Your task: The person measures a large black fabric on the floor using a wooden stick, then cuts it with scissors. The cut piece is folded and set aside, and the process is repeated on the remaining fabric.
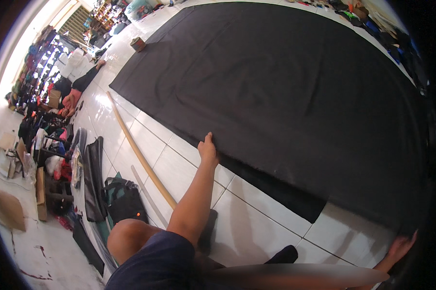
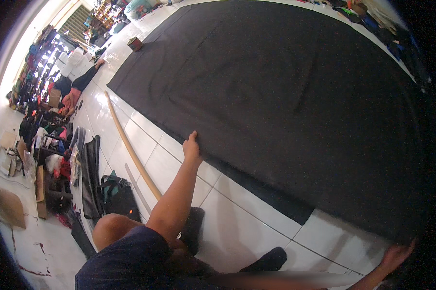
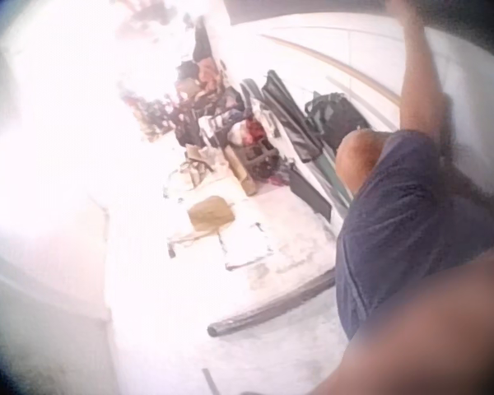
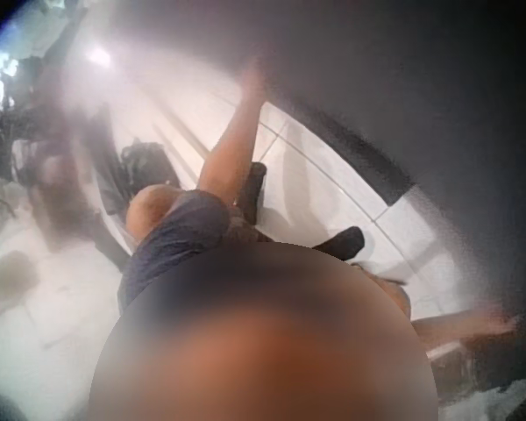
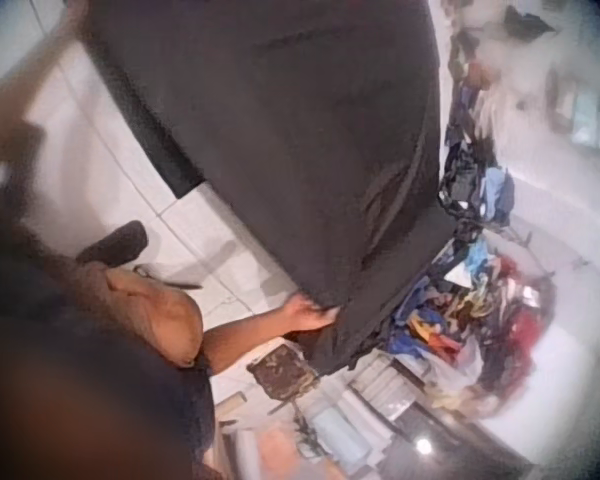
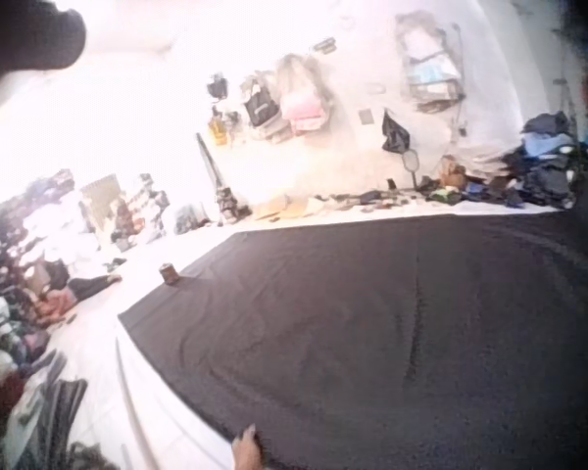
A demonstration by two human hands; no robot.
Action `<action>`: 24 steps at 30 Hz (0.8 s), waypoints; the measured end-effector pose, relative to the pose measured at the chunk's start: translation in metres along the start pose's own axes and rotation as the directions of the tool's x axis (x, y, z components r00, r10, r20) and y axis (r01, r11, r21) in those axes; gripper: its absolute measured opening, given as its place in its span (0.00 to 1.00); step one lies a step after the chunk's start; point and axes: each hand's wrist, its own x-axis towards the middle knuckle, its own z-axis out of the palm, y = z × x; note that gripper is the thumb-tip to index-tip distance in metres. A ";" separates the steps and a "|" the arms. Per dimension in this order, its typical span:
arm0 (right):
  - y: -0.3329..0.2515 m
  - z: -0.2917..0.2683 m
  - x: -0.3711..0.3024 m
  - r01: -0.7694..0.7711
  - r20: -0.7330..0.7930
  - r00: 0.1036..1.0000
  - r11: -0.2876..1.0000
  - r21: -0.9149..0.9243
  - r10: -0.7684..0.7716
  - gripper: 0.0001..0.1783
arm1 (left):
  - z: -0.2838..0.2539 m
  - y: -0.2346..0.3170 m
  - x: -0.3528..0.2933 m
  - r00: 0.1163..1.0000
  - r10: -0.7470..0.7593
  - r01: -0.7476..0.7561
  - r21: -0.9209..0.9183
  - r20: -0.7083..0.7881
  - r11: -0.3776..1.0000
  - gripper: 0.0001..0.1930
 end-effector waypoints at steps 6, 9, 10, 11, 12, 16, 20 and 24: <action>0.216 0.021 -0.155 -0.660 0.114 0.751 0.735 0.155 0.650 0.16 | -0.068 -0.042 0.030 0.989 -0.148 0.143 0.384 -0.018 0.912 0.19; 0.229 0.016 -0.170 -0.706 0.041 0.705 0.697 0.123 0.708 0.15 | -0.078 -0.050 0.032 0.988 -0.153 0.144 0.487 -0.021 0.861 0.18; 0.221 0.023 -0.168 -0.719 0.041 0.692 0.683 0.128 0.721 0.14 | -0.081 -0.047 0.031 0.986 -0.162 0.159 0.501 -0.038 0.851 0.18; 0.215 0.030 -0.175 -0.670 -0.028 0.741 0.741 0.041 0.671 0.14 | -0.083 -0.044 0.030 0.984 -0.170 0.174 0.515 -0.056 0.839 0.18; 0.213 0.031 -0.172 -0.668 -0.023 0.742 0.743 0.042 0.669 0.14 | -0.081 -0.043 0.030 0.981 -0.189 0.183 0.508 -0.041 0.841 0.19; 0.217 0.026 -0.177 -0.681 0.008 0.733 0.732 0.020 0.681 0.16 | -0.073 -0.030 0.049 0.971 -0.001 -0.224 0.908 0.240 0.354 0.25; 0.229 -0.004 -0.154 -0.632 -0.029 0.775 0.775 -0.013 0.631 0.22 | -0.096 -0.069 0.081 0.782 -0.030 -0.616 0.764 0.623 -0.191 0.29; 0.175 0.068 -0.194 -0.524 0.103 0.800 0.772 -0.360 0.591 0.28 | -0.123 -0.039 0.084 0.987 -0.163 0.121 0.610 0.014 0.783 0.09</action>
